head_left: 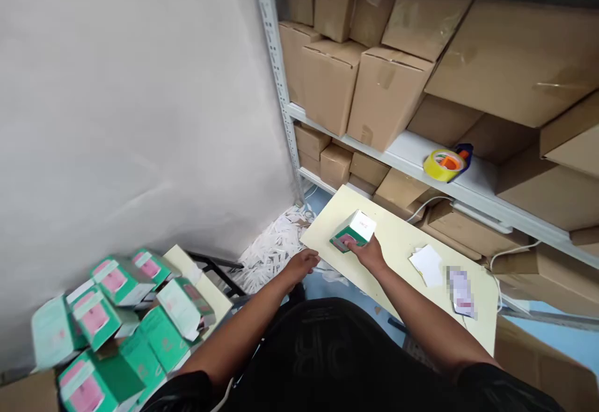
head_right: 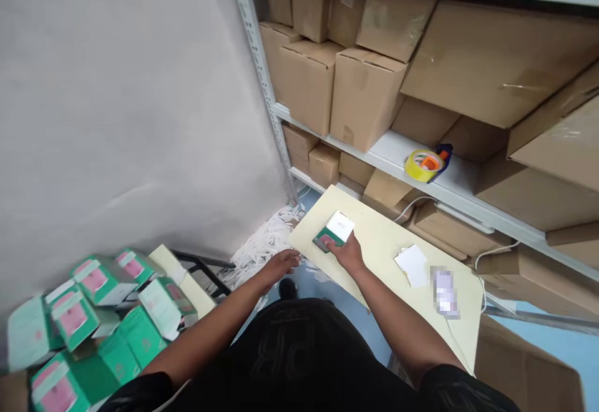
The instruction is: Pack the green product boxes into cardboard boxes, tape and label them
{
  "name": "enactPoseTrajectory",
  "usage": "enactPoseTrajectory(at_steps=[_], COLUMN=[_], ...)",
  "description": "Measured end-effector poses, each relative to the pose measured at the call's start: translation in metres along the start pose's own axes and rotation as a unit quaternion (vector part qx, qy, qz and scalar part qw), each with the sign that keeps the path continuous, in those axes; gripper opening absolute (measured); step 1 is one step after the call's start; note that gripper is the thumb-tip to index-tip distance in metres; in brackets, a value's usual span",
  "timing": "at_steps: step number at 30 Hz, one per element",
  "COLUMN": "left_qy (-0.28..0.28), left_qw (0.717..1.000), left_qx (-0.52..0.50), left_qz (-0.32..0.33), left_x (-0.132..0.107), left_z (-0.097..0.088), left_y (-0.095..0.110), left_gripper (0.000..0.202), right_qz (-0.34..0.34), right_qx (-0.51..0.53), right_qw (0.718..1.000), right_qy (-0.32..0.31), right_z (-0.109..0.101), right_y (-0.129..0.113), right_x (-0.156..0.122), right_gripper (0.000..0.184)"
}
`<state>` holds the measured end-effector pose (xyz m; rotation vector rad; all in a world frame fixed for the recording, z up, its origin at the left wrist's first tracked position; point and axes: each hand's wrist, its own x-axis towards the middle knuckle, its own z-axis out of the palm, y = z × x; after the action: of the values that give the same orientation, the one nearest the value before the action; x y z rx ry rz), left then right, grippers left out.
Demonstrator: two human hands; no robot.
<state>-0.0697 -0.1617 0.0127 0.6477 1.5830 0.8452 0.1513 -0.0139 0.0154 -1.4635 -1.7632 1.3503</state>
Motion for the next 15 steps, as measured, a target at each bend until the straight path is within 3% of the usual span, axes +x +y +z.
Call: enactPoseTrajectory(at_steps=[3,6,9,12,15], left_qy=[-0.035,-0.059,-0.081,-0.117,-0.160], left_qw=[0.995,0.975,0.950,0.931,0.895], left_qx=[0.087,0.188,0.250,0.304,0.379], left_qz=[0.021,0.103,0.167,0.164,0.174], left_x=[0.026,0.053,0.083,0.110,0.130], left_z=[-0.005,-0.009,-0.006,0.006,0.030], left_y=[0.017,0.045,0.079,0.109,0.128], left_gripper=[0.044,0.037,0.044,0.062,0.074], right_qz=[0.034,0.049,0.046,0.077,0.101], right_qx=[-0.059,-0.073,-0.087,-0.114,-0.143], right_qw=[0.995,0.993,0.991,0.981,0.972], right_qy=[0.069,0.081,0.089,0.136,0.156], right_z=[0.001,0.010,0.022,0.037,0.049], right_y=[0.021,0.039,0.054,0.062,0.062], right_x=[0.022,0.039,0.045,0.041,0.030], right_gripper=[0.071,0.066,0.065,0.069,0.074])
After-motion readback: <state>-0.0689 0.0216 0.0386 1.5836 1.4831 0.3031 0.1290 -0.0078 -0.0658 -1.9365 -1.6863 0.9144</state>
